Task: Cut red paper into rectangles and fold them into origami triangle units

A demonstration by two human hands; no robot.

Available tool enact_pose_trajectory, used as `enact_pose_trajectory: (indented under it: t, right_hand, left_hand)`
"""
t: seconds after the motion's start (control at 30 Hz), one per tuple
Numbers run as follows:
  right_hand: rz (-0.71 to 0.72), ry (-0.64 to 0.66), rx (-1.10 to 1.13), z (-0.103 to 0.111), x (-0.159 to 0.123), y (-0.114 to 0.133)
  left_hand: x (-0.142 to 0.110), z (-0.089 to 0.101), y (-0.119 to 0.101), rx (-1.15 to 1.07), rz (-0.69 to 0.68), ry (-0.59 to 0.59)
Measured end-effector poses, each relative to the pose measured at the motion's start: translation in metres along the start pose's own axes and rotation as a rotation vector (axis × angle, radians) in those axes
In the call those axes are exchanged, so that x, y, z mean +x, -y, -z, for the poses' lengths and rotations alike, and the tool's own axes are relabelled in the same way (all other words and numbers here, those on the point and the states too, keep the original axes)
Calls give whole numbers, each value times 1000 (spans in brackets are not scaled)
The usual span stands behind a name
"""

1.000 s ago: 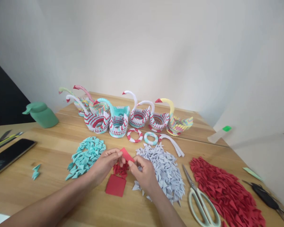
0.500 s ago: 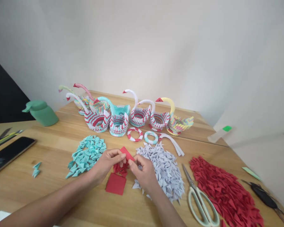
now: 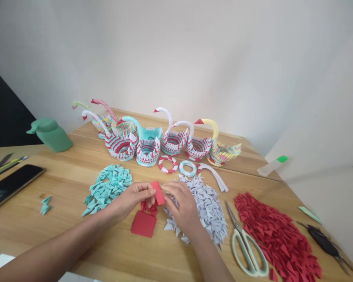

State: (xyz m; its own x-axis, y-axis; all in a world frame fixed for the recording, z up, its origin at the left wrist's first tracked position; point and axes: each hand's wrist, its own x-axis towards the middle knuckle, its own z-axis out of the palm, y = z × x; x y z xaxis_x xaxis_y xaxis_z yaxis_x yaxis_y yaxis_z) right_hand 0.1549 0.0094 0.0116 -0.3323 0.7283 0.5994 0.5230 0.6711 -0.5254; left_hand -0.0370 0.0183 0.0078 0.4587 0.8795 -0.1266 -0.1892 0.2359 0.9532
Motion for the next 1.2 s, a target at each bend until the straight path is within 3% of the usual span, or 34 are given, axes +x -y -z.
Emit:
enact_pose_trajectory:
  t: [0.1,0.17,0.3,0.43,0.57,0.97,1.2]
  right_hand:
    - [92,51,14,1,2,0]
    - [74,58,48,1,3,1]
    - [-110,45,134,-1,1,4]
    - [-288,68,210,-3,-2,7]
    - [-378,62,251,-5,-2,8]
    - [-441,51,346,-9,-4,6]
    - [-568,46,556,-11,-5,2]
  left_hand:
    - [-1,-1,0,133,-35,22]
    - [-2,-2,0,298,-116,15]
    - [-6,-6,-2,659,-266,-11]
    - [-9,-8,-3,845,-338,-7]
    - [-8,-8,-2,887,-349,-14]
    - [-8,-9,3,890,-412,-21]
    - [-10,-9,-1,926,-386,-7]
